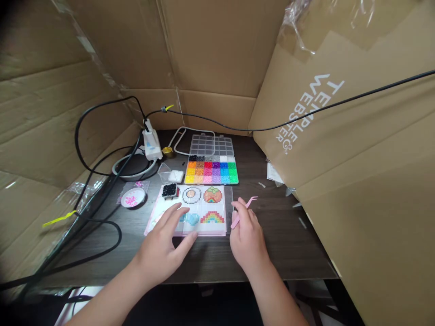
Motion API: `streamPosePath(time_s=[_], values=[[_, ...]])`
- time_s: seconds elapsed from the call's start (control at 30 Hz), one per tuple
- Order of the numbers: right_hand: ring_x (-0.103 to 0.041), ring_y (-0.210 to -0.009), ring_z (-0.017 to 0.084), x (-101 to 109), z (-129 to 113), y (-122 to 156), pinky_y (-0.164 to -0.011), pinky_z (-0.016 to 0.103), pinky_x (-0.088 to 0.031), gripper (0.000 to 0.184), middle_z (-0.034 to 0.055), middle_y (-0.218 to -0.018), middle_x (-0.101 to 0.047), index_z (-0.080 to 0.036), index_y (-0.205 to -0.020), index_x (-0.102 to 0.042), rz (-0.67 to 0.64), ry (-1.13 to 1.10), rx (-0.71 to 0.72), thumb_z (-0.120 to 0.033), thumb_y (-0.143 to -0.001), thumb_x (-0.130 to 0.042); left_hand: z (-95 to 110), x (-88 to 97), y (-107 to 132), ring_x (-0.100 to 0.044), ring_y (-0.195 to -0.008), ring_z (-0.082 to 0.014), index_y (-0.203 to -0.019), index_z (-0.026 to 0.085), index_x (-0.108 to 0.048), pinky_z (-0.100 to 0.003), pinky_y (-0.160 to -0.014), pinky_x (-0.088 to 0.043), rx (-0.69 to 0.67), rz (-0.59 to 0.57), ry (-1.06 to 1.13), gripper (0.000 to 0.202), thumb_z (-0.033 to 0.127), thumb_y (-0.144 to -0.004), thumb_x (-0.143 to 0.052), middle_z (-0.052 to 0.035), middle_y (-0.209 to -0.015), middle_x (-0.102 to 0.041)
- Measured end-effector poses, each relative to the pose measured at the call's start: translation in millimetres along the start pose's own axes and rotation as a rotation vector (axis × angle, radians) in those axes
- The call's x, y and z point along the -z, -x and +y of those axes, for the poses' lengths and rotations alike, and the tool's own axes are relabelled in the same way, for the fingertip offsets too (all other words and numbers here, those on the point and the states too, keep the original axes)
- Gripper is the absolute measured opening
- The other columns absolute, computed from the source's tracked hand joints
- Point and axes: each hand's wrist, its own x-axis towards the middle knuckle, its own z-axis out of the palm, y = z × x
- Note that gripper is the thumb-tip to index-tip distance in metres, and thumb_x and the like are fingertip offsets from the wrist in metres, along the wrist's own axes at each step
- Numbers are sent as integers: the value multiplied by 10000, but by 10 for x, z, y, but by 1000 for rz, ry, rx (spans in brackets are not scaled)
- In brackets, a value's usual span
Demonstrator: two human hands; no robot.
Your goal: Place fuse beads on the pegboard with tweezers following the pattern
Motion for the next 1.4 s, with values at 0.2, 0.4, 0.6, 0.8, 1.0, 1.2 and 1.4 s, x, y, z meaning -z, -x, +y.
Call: streamPosePath(time_s=[0.2,0.4,0.6,0.8,1.0,1.2,1.4], values=[[-583,-1268,318,-90,-130,63,-1012,513,-523,336,163,-1374,-593,-193,-1226,-604,-9,23,29,-215,-930,-446,138,-120,47,-453,-1359,-366,-1280,196,-558,-610,-1070,-403,4,-1,64,463,419,-875,-558,-185,-1443,-478],[-626,-1212,304,-118,-163,74,-996,492,-535,320,173,-1300,-640,-177,-1202,-602,31,-125,-87,-327,-954,-466,219,-143,54,-496,-1328,-305,-1225,211,-574,-523,-1068,-447,52,21,196,396,415,-886,-554,-155,-1424,-487],[-610,-1233,301,-115,-169,185,-1019,503,-517,341,164,-1334,-616,-196,-1242,-583,104,-261,-158,-350,-947,-510,298,-155,153,-472,-1359,-255,-1206,230,-565,-471,-1104,-434,74,29,304,355,397,-893,-544,-129,-1436,-470],[-623,-1209,310,118,-280,402,-1123,586,-387,334,153,-1327,-619,-202,-1239,-613,255,-305,-174,-329,-939,-540,492,-204,338,-443,-1382,-300,-1171,229,-574,-541,-1101,-423,6,-36,433,328,329,-860,-582,-147,-1473,-436],[-644,-1169,315,367,-308,584,-1028,573,-480,383,181,-1339,-604,-157,-1231,-625,394,-338,-292,-350,-901,-607,717,-237,383,-451,-1368,-318,-1086,209,-585,-608,-1136,-351,-170,2,527,305,270,-790,-625,-160,-1410,-488],[-632,-1184,344,511,-284,662,-1038,609,-450,407,184,-1307,-623,-134,-1182,-644,488,-289,-381,-394,-869,-645,889,-289,334,-521,-1299,-327,-1046,155,-616,-630,-1148,-315,-258,-22,577,329,272,-740,-640,-203,-1246,-586],[-666,-1127,329,488,-221,608,-1024,602,-467,389,189,-1318,-611,-134,-1180,-639,505,-311,-360,-376,-875,-645,889,-304,290,-546,-1269,-303,-1034,141,-619,-604,-1174,-297,-307,-7,568,308,265,-752,-627,-184,-1165,-635]])
